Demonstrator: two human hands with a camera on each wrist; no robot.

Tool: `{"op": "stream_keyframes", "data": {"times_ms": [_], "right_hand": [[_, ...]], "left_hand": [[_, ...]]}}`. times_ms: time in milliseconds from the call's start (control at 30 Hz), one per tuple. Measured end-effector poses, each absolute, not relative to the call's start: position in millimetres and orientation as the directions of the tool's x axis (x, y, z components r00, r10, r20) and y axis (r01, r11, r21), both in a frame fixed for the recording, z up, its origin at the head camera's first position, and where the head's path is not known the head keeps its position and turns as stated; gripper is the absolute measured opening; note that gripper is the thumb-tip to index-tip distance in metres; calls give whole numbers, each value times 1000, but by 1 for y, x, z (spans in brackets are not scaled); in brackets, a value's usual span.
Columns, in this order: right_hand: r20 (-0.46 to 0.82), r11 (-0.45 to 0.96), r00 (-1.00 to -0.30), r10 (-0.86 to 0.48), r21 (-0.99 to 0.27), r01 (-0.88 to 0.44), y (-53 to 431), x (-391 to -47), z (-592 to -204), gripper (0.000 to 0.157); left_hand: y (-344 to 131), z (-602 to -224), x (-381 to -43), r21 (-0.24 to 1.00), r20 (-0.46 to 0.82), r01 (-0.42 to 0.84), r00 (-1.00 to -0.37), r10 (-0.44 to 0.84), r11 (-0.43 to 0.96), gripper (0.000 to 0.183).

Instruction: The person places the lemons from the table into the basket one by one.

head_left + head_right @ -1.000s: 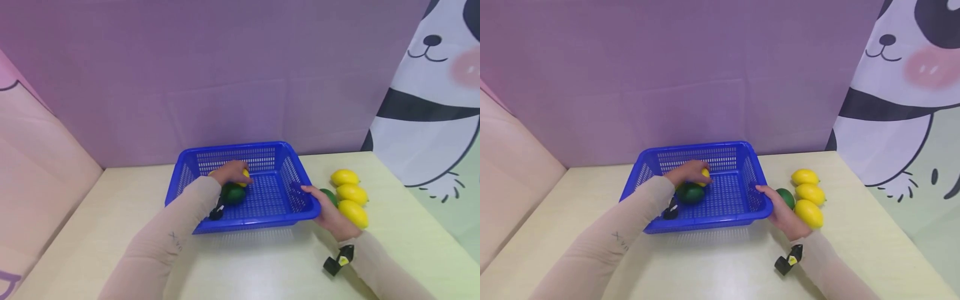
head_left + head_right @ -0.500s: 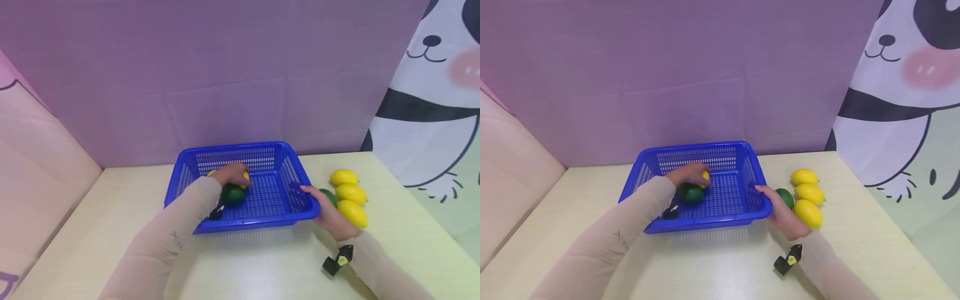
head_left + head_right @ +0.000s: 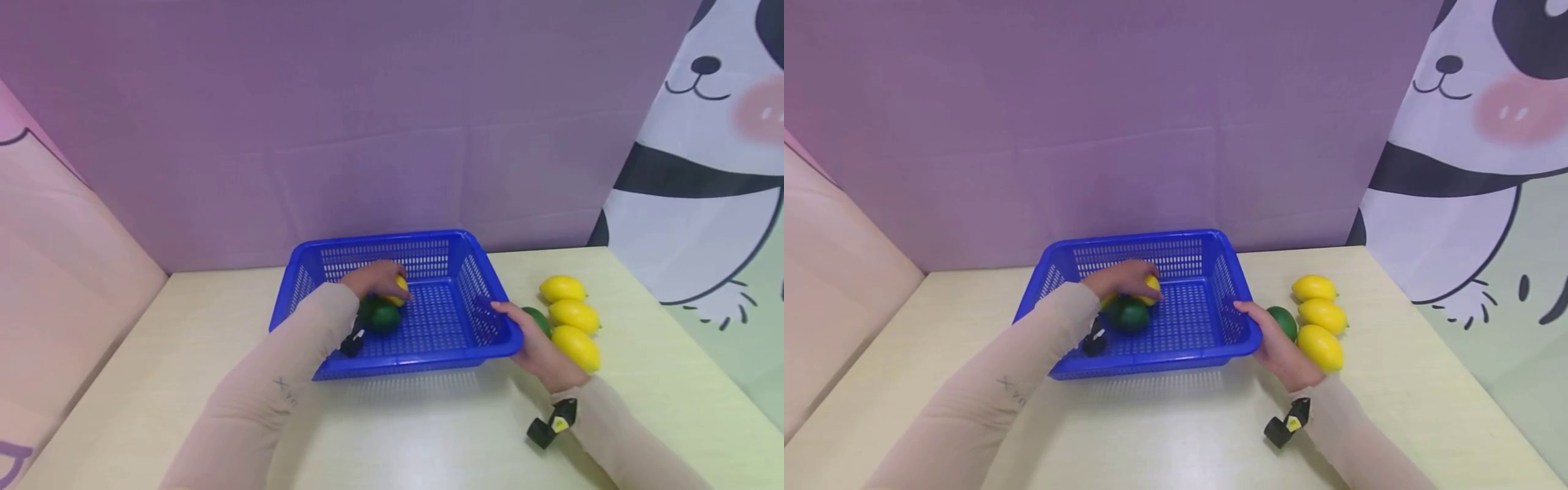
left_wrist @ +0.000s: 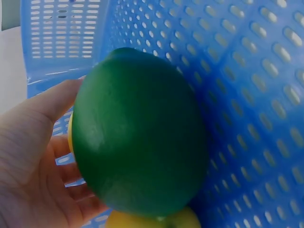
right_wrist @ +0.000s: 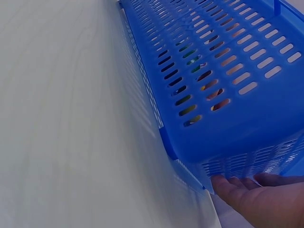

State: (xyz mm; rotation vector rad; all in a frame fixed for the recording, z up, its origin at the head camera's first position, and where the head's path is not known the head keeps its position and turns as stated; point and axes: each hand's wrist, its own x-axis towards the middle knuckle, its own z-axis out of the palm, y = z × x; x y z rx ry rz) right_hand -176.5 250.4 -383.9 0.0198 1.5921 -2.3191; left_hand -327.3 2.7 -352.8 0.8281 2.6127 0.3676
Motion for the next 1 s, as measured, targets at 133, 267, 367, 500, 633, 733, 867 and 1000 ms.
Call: {"op": "stream_keyframes", "data": {"times_ms": [133, 267, 367, 500, 633, 733, 867, 1000], "right_hand": [[-185, -326, -946, -265, -907, 268, 251, -178, -384, 57], [-179, -332, -947, -268, -905, 265, 251, -179, -385, 55], [-183, -340, -945, -272, -900, 273, 250, -179, -386, 50], [-186, -339, -944, -271, -900, 275, 251, -179, -386, 50], [-182, -339, -944, -275, -901, 272, 252, -179, -386, 53], [-177, -346, -943, -281, -898, 272, 253, -179, -387, 51], [-165, -357, -944, -287, -896, 265, 254, -180, -388, 47], [-154, -367, -944, -291, -893, 259, 254, -182, -390, 43]], "left_hand": [[-1, -349, -326, 332, -252, 521, -755, 606, 786, 53], [-6, -346, -328, 292, -209, 551, -761, 615, 781, 52], [-12, -343, -329, 305, -176, 546, -773, 610, 780, 53], [-18, -336, -328, 338, -157, 534, -780, 605, 775, 56], [-24, -327, -324, 333, -140, 552, -773, 619, 764, 56], [-30, -321, -322, 325, -130, 566, -767, 628, 758, 54], [-39, -316, -320, 311, -125, 559, -778, 616, 768, 52], [-51, -310, -318, 317, -106, 547, -792, 602, 775, 53]]}}
